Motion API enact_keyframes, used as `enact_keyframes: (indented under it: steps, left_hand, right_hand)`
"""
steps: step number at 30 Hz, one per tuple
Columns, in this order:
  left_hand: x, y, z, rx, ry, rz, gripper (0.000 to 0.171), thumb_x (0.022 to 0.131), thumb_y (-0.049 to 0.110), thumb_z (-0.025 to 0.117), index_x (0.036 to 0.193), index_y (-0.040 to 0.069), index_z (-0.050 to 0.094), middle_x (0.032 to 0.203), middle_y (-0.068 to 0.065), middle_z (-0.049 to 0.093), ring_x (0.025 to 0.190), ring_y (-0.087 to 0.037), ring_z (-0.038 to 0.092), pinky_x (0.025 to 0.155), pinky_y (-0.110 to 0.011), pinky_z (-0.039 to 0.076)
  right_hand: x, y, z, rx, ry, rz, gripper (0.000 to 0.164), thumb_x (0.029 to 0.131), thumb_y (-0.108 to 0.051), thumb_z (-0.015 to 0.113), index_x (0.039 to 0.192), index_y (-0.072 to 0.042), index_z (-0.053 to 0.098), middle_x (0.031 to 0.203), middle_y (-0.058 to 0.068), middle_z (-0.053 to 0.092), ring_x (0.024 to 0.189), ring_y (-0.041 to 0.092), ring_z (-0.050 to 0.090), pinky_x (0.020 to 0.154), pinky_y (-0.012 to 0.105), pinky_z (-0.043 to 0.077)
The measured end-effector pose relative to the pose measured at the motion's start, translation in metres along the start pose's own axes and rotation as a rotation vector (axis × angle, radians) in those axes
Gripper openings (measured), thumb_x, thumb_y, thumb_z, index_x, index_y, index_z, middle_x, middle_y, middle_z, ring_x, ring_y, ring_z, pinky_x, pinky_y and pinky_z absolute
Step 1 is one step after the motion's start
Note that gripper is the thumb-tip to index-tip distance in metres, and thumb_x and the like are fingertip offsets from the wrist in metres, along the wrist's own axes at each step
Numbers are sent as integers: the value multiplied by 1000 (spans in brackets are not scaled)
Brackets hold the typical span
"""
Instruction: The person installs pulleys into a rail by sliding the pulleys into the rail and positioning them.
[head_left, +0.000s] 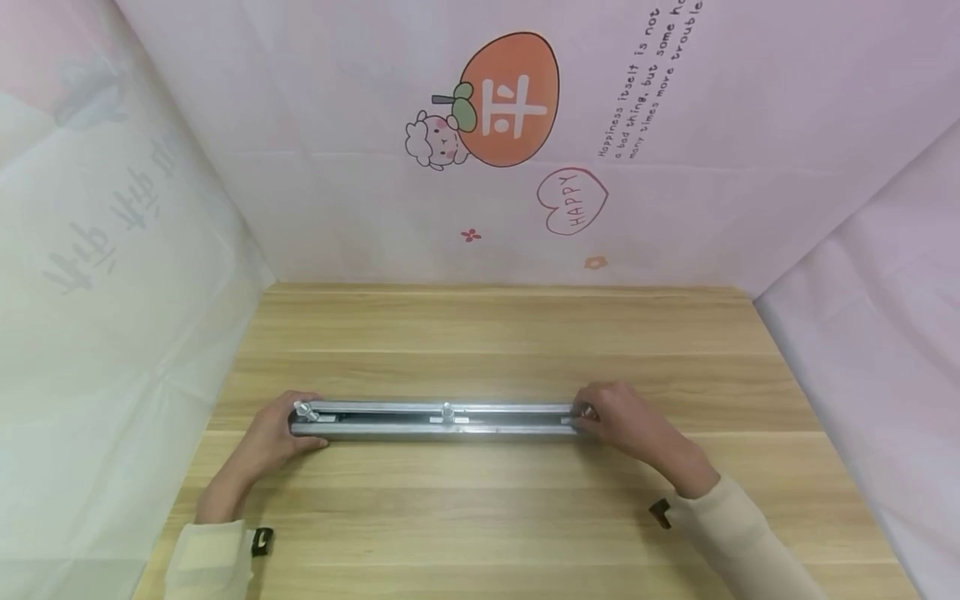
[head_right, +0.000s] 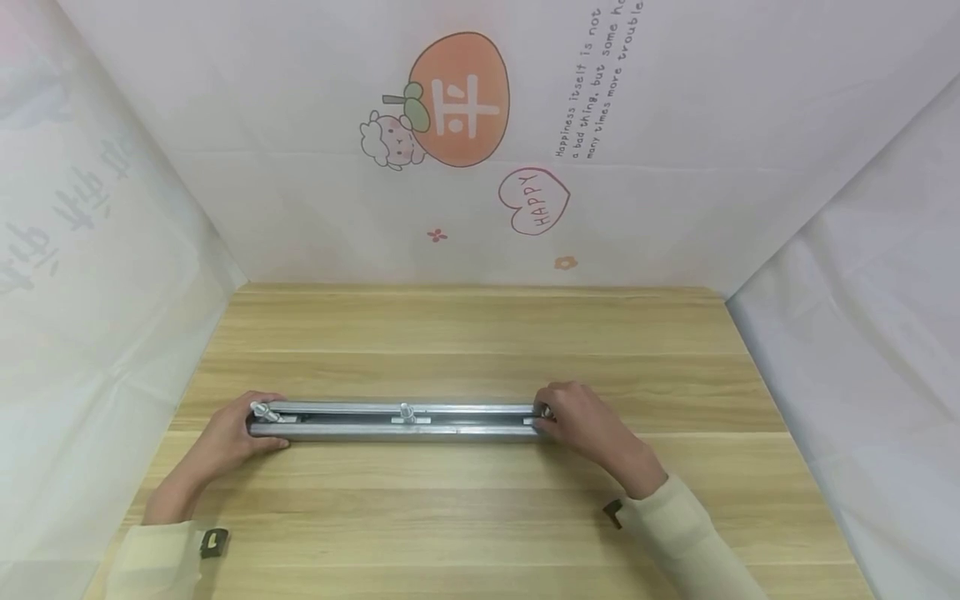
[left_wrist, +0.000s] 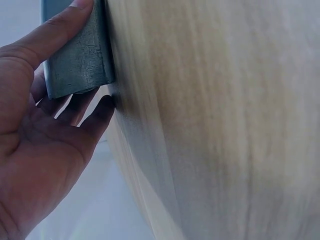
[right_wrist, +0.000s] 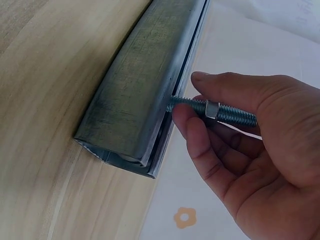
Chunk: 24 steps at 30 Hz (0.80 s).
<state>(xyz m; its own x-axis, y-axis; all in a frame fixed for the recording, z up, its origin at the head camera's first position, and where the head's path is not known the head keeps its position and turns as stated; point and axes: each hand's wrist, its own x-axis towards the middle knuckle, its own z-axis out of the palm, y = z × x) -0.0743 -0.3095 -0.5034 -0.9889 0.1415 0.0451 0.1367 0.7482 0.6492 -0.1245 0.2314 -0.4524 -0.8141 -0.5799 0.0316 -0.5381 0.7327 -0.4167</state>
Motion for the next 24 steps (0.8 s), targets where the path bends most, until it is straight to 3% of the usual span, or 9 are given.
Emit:
enact_keyframes:
  steps: [18, 24]
  left_hand:
    - [4, 2, 2, -3, 10, 5, 70, 69, 9, 99, 129, -4, 65, 126, -28, 68, 117, -50, 64, 105, -67, 47]
    - [-2, 6, -6, 9, -22, 42, 86, 78, 24, 96, 142, -11, 52, 144, -38, 52, 136, -59, 46, 113, -73, 36]
  right_hand:
    - [-2, 5, 0, -13, 29, 20, 12, 94, -23, 82, 98, -13, 79, 87, -6, 75, 73, 2, 65, 67, 25, 59]
    - [-1, 5, -8, -31, 55, 49, 26, 101, -30, 74, 109, -6, 77, 94, 1, 77, 80, 11, 70, 73, 36, 63]
